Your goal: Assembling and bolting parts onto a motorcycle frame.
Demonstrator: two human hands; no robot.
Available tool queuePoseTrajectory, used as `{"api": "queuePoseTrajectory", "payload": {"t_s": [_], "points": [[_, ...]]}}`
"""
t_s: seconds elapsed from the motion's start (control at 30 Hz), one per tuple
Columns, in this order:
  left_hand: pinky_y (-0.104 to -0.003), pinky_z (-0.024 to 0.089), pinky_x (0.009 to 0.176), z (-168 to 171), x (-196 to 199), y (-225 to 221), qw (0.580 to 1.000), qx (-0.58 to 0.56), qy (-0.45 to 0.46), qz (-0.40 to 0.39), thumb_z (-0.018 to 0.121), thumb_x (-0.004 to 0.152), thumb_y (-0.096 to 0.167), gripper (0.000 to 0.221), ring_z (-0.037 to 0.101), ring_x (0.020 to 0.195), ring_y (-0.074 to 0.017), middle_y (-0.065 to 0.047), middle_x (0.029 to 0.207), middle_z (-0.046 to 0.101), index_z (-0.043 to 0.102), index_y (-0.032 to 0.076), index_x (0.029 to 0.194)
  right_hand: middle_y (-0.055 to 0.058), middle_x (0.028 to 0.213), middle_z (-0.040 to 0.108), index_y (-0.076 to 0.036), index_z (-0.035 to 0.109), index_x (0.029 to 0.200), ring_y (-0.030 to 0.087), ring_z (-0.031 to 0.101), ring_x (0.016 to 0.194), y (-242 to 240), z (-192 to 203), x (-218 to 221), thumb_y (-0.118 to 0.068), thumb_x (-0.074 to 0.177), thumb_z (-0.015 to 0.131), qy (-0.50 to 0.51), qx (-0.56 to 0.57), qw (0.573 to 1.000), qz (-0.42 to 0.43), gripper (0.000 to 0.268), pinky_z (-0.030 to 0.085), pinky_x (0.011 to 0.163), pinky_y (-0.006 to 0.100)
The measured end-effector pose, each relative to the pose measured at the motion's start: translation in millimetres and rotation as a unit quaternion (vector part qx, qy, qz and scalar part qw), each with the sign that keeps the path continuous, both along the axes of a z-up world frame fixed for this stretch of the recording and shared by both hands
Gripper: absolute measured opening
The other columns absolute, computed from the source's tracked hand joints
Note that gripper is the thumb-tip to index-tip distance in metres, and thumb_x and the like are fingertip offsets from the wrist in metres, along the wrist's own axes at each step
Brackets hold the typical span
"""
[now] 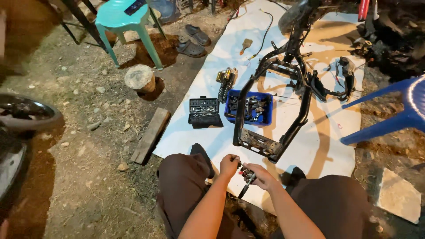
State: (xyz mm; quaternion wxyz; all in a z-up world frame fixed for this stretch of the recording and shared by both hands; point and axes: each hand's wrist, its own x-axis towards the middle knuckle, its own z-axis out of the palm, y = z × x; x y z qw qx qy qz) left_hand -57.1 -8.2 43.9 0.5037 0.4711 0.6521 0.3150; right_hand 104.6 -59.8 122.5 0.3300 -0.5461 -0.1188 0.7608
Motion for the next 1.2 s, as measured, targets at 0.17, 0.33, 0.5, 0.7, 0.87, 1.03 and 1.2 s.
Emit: {"api": "queuePoseTrajectory", "payload": {"t_s": [0.17, 0.33, 0.5, 0.7, 0.87, 1.03, 1.2], "points": [[-0.03, 0.057, 0.07, 68.9, -24.3, 3.2, 0.978, 0.013, -0.198, -0.06, 0.069, 0.097, 0.02, 0.021, 0.072, 0.081, -0.0146, -0.006, 0.09, 0.074, 0.072, 0.001, 0.107, 0.005, 0.071, 0.061, -0.003, 0.067, 0.089, 0.015, 0.058, 0.057, 6.9, 45.0, -5.9, -0.035, 0.096, 0.064, -0.056, 0.1, 0.99, 0.081, 0.032, 0.048, 0.052, 0.03], [-0.028, 0.057, 0.073, 105.1, -32.2, 4.9, 0.966, 0.035, -0.251, -0.046, 0.068, 0.098, 0.021, 0.022, 0.068, 0.082, -0.0133, -0.004, 0.092, 0.072, 0.069, 0.001, 0.107, 0.0, 0.065, 0.048, -0.003, 0.058, 0.079, 0.01, 0.045, 0.052, 8.7, 61.2, -23.6, -0.034, 0.1, 0.07, -0.083, 0.178, 0.979, 0.057, 0.04, 0.039, 0.048, 0.026], [-0.028, 0.052, 0.072, 126.4, -38.0, 1.5, 0.954, 0.086, -0.287, 0.009, 0.068, 0.1, 0.02, 0.025, 0.063, 0.077, -0.0138, -0.007, 0.091, 0.072, 0.07, -0.003, 0.11, -0.001, 0.06, 0.042, 0.001, 0.061, 0.071, 0.01, 0.034, 0.046, -1.4, 113.4, -49.2, -0.032, 0.095, 0.07, -0.186, 0.229, 0.955, -0.02, 0.042, 0.03, 0.043, 0.03], [-0.03, 0.057, 0.083, 178.3, -122.7, 16.7, 0.898, 0.166, -0.387, 0.123, 0.061, 0.103, 0.016, 0.023, 0.068, 0.089, -0.0161, -0.011, 0.102, 0.073, 0.068, -0.003, 0.116, -0.007, 0.06, 0.031, -0.006, 0.051, 0.079, 0.007, 0.03, 0.047, -14.3, 104.7, 10.6, -0.026, 0.101, 0.061, 0.053, 0.143, 0.982, -0.111, 0.032, 0.028, 0.043, 0.025], [-0.031, 0.056, 0.083, 213.8, -156.3, 26.1, 0.896, 0.127, -0.404, 0.131, 0.058, 0.103, 0.018, 0.028, 0.067, 0.091, -0.0166, -0.011, 0.108, 0.072, 0.066, -0.001, 0.121, -0.005, 0.061, 0.035, -0.004, 0.052, 0.08, 0.007, 0.031, 0.047, -18.2, 114.7, 31.4, -0.027, 0.102, 0.059, 0.063, 0.16, 0.98, -0.102, 0.032, 0.029, 0.044, 0.025], [-0.029, 0.054, 0.079, 189.4, -149.0, 73.8, 0.899, 0.078, -0.407, 0.14, 0.056, 0.102, 0.014, 0.032, 0.064, 0.086, -0.016, -0.01, 0.108, 0.074, 0.067, -0.005, 0.126, -0.002, 0.063, 0.04, 0.002, 0.059, 0.088, 0.008, 0.036, 0.05, 7.1, 134.7, -7.3, -0.026, 0.102, 0.059, 0.037, 0.15, 0.981, -0.114, 0.031, 0.033, 0.048, 0.027], [-0.027, 0.043, 0.069, 153.2, -129.5, 154.0, 0.917, 0.067, -0.382, 0.095, 0.058, 0.101, 0.013, 0.037, 0.055, 0.079, -0.0135, -0.011, 0.116, 0.077, 0.07, -0.008, 0.129, 0.0, 0.06, 0.043, 0.009, 0.068, 0.103, 0.01, 0.035, 0.044, 53.1, 141.5, -45.8, -0.032, 0.101, 0.061, -0.028, 0.128, 0.99, -0.056, 0.042, 0.028, 0.043, 0.027]]}}
